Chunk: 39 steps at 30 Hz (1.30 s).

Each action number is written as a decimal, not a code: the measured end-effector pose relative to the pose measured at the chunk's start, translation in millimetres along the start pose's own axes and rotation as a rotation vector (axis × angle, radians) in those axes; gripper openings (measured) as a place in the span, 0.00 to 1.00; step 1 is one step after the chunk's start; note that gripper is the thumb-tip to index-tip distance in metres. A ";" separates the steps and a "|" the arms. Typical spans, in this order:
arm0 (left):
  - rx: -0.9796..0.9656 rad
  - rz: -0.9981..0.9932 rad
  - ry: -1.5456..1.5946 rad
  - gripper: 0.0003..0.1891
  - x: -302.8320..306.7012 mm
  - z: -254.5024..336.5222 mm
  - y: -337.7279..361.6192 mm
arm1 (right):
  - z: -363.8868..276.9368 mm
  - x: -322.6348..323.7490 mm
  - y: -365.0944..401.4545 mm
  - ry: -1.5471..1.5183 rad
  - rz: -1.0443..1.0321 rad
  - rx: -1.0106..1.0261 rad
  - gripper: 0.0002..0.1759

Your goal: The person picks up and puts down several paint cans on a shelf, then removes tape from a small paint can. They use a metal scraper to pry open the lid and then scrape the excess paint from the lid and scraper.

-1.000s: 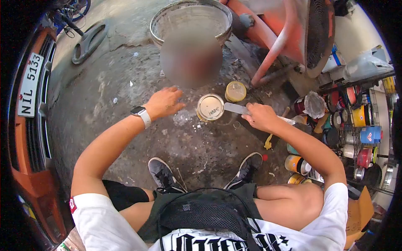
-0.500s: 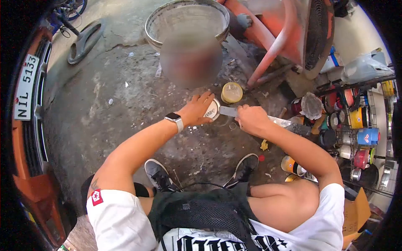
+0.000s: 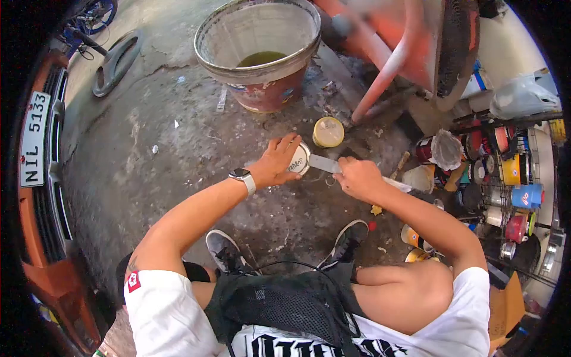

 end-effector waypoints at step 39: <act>0.054 0.055 0.040 0.56 0.0 6.0 -2.5 | 27.9 -73.4 -19.0 -0.236 -0.155 0.036 0.23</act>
Point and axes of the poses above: each hand's wrist, its own y-axis away from the middle knuckle, its own x-axis out of the back of the hand, z = x × y, the point moved 6 cm from there along -y, towards the middle knuckle, and after that the axes turned 8 degrees about y, right-handed, at the moved point
